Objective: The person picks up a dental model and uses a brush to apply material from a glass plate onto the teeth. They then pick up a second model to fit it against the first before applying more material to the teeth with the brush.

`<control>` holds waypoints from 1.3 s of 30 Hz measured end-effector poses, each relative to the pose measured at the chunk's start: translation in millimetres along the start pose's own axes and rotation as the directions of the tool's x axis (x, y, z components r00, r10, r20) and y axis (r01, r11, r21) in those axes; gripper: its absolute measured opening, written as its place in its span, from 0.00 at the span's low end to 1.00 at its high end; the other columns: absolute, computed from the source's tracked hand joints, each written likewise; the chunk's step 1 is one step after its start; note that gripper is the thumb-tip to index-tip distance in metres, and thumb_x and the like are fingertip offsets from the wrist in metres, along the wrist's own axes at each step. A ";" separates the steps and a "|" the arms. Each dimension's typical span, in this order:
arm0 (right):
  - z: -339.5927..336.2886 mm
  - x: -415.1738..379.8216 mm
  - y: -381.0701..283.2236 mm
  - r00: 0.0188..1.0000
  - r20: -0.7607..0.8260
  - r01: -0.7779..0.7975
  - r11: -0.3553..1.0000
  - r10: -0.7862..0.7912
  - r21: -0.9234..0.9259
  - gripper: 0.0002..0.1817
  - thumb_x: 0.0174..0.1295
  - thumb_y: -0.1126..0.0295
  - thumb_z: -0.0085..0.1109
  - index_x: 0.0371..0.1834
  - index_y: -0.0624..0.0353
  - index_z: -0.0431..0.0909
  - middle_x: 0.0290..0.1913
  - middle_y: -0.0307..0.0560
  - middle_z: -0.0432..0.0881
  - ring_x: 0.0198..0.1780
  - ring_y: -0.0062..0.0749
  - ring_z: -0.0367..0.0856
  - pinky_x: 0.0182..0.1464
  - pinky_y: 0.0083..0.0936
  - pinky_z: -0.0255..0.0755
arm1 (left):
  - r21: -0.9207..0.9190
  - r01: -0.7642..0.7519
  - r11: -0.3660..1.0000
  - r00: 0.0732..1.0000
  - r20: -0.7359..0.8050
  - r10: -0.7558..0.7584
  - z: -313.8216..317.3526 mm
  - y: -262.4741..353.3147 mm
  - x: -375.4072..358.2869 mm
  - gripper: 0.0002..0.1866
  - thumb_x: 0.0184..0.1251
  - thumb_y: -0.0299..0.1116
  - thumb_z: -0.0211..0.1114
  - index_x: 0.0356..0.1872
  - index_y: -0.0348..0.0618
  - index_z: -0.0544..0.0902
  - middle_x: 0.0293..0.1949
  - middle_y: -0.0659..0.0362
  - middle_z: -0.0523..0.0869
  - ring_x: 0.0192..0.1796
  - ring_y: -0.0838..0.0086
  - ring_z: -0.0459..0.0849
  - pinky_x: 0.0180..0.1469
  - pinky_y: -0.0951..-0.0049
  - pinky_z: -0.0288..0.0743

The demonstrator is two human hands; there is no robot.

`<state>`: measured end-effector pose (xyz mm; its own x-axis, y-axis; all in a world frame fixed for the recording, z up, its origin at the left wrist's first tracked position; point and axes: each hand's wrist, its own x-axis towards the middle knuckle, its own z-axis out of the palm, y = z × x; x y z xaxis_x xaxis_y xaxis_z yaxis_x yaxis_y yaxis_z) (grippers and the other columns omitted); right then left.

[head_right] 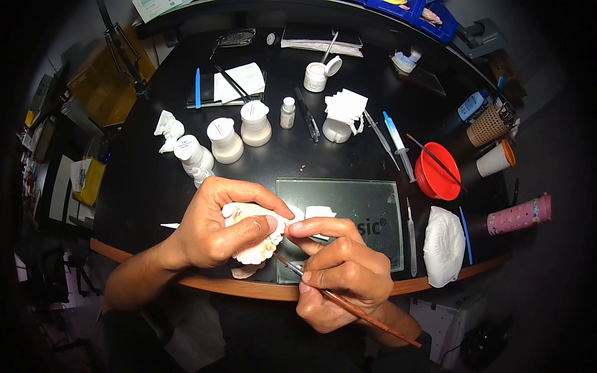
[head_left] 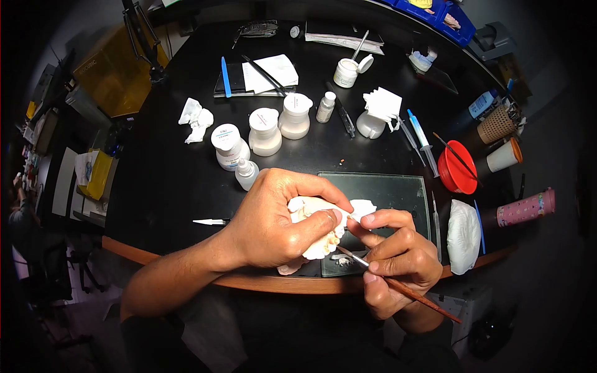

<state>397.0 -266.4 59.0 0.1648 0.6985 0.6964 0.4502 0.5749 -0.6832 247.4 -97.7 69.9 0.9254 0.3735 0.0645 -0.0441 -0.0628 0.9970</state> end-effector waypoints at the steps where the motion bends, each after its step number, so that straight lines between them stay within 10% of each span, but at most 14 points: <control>1: -0.1 0.1 -0.2 1.000 0.001 0.000 1.000 0.000 -0.004 0.09 0.49 0.86 0.63 0.32 0.63 0.78 0.31 0.48 0.82 0.56 0.58 0.87 0.60 0.43 0.89 | 0.008 0.009 1.000 1.000 0.003 -0.009 -0.8 0.6 -0.1 0.11 0.69 0.26 0.64 0.46 0.31 0.90 0.34 0.54 0.92 0.35 0.78 0.89 0.38 0.77 0.80; 39: 1.9 -0.2 -1.2 1.000 -0.016 0.000 0.999 0.000 -0.046 0.09 0.48 0.86 0.65 0.32 0.63 0.80 0.32 0.48 0.83 0.54 0.55 0.89 0.56 0.37 0.90 | 0.007 -0.003 1.000 1.000 -0.006 0.003 -0.3 2.3 -0.2 0.11 0.68 0.26 0.65 0.46 0.32 0.90 0.33 0.54 0.92 0.34 0.79 0.89 0.37 0.77 0.80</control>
<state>394.8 -266.4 59.2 0.1785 0.6914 0.7001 0.4897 0.5547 -0.6726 246.9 -97.6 72.2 0.9229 0.3791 0.0679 -0.0445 -0.0701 0.9965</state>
